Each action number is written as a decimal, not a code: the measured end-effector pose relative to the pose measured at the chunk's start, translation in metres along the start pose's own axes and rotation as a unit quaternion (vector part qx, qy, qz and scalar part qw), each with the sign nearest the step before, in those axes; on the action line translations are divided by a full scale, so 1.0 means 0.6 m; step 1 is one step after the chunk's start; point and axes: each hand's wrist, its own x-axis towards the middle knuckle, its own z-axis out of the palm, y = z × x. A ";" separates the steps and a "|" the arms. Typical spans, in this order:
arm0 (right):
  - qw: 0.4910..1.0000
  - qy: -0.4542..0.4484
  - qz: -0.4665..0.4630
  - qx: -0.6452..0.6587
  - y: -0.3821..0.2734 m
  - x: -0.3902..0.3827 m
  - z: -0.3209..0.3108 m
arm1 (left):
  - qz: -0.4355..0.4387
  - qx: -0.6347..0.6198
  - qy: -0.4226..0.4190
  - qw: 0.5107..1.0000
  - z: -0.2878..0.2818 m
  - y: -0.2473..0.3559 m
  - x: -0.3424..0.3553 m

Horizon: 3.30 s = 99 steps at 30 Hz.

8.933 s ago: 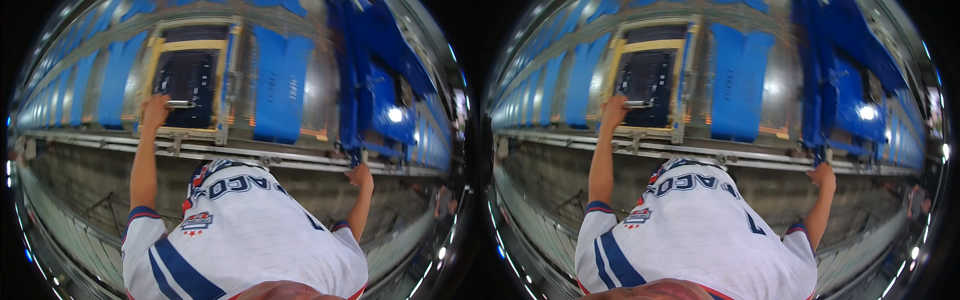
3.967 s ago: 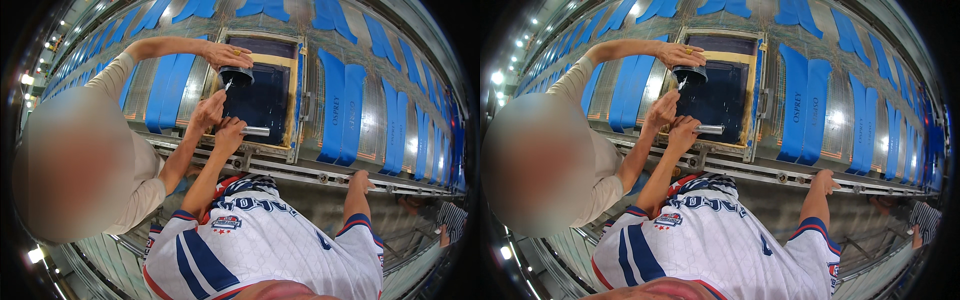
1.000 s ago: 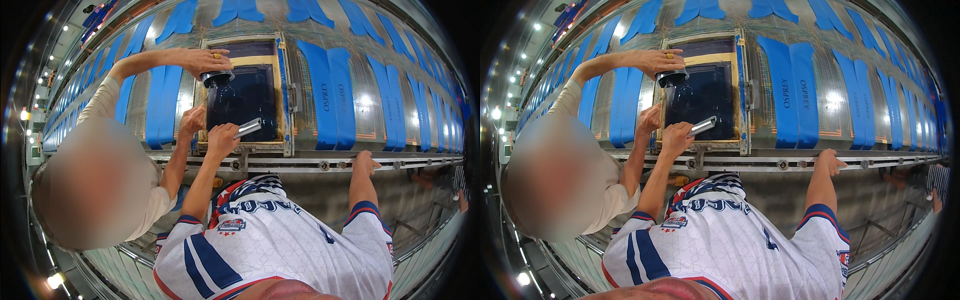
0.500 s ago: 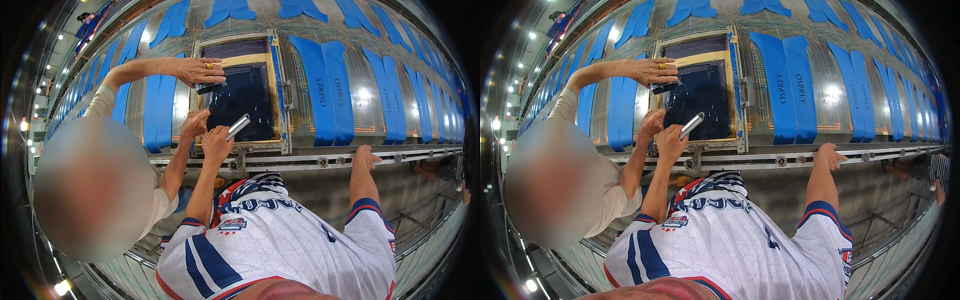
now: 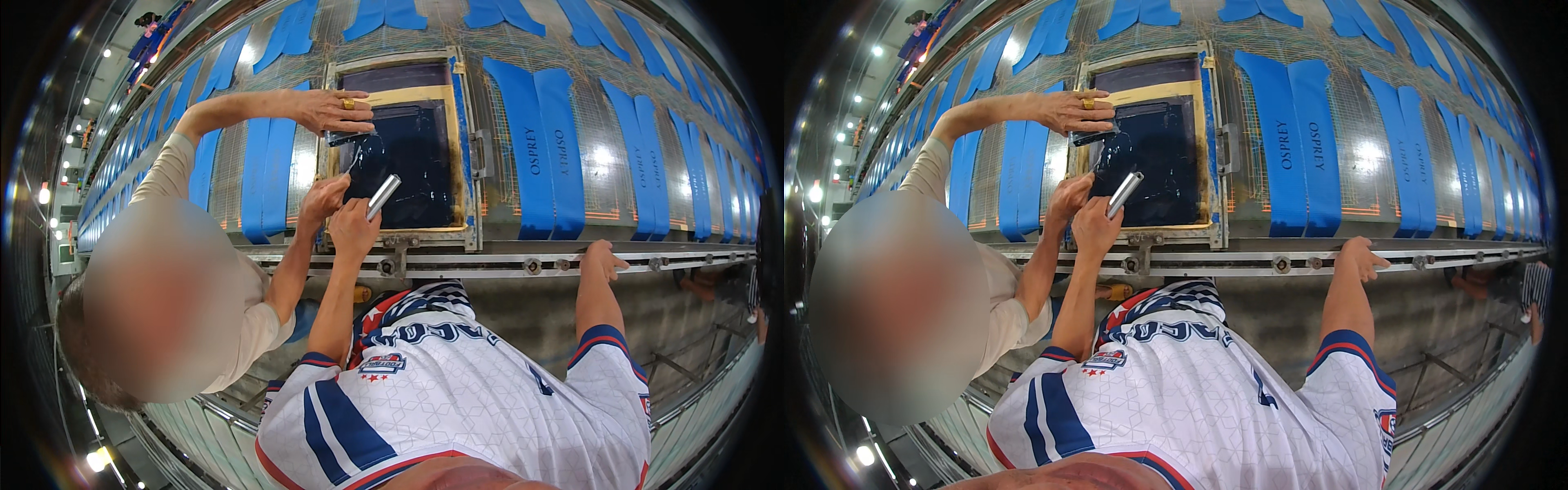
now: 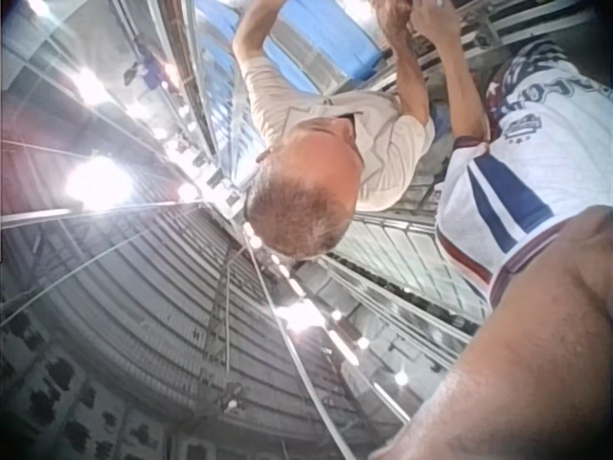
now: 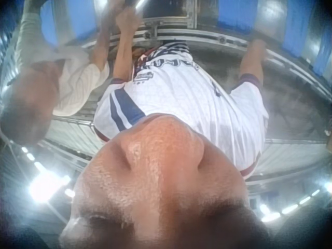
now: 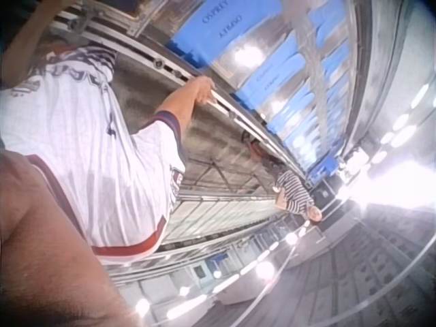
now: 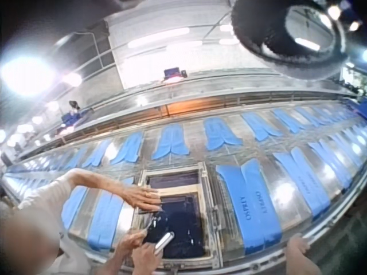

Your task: The person uses a squeegee to spread dark ink across a screen-printing frame on a garment. Another person pours more ink into the frame during the process. The person continues to pull the squeegee across the screen repeatedly.

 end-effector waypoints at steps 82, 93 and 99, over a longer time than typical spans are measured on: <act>0.998 -0.019 0.021 0.058 -0.005 -0.033 -0.025 | -0.185 0.154 0.021 0.970 0.094 -0.074 0.184; 0.969 0.145 -0.178 -0.090 0.016 -0.033 0.007 | -0.048 -0.033 -0.065 0.996 0.076 -0.010 0.131; 0.598 -0.443 -0.626 0.230 -0.169 -0.352 -0.002 | 0.226 -0.088 -0.141 0.960 0.081 -0.094 0.265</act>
